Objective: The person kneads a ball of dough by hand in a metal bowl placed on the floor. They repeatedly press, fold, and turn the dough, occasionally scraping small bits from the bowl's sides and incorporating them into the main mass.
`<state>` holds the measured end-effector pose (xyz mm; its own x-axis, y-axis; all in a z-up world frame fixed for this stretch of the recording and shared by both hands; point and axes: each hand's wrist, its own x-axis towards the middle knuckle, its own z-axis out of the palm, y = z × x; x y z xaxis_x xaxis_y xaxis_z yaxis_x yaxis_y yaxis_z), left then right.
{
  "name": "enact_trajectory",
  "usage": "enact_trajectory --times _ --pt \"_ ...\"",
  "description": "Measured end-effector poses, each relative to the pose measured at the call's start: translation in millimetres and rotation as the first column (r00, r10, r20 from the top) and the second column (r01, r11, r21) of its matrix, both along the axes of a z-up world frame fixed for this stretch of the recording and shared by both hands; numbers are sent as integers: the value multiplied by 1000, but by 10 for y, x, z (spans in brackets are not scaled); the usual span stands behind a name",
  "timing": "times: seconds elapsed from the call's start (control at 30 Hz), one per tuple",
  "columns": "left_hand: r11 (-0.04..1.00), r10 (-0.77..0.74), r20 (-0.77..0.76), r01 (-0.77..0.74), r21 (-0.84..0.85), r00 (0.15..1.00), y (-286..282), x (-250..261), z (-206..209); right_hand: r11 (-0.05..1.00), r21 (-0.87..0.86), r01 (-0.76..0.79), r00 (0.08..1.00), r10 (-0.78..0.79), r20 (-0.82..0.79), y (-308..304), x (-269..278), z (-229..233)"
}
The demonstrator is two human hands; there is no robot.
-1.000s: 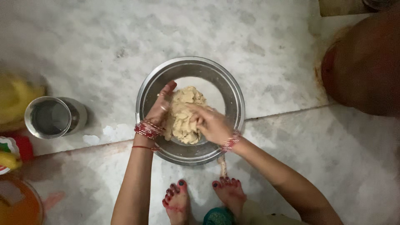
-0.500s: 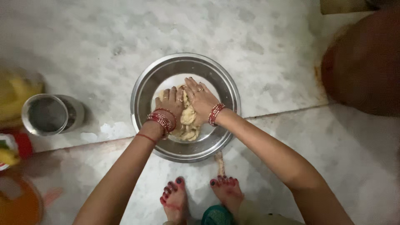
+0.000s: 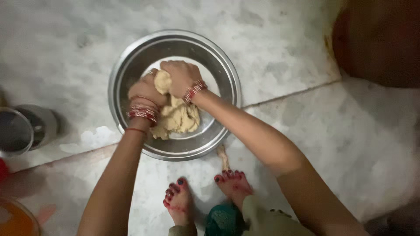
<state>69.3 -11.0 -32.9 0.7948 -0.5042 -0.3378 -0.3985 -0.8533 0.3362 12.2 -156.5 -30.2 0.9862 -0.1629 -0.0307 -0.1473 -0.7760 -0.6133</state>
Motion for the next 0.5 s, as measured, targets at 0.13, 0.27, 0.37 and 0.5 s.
enact_trajectory --times 0.13,0.27,0.37,0.5 --pt "992 116 -178 -103 79 977 3 253 -205 999 -46 -23 983 14 -183 -56 292 -27" --pt "994 87 -261 -103 -48 961 61 433 -468 992 -121 -41 994 28 -107 -71 384 -66" --pt "974 36 -295 -99 -202 955 157 425 -611 998 -63 0 984 -11 -176 -92 401 -101" --pt "894 -118 -281 -21 -448 952 179 228 -438 996 -88 -22 977 2 -211 -123 340 -172"
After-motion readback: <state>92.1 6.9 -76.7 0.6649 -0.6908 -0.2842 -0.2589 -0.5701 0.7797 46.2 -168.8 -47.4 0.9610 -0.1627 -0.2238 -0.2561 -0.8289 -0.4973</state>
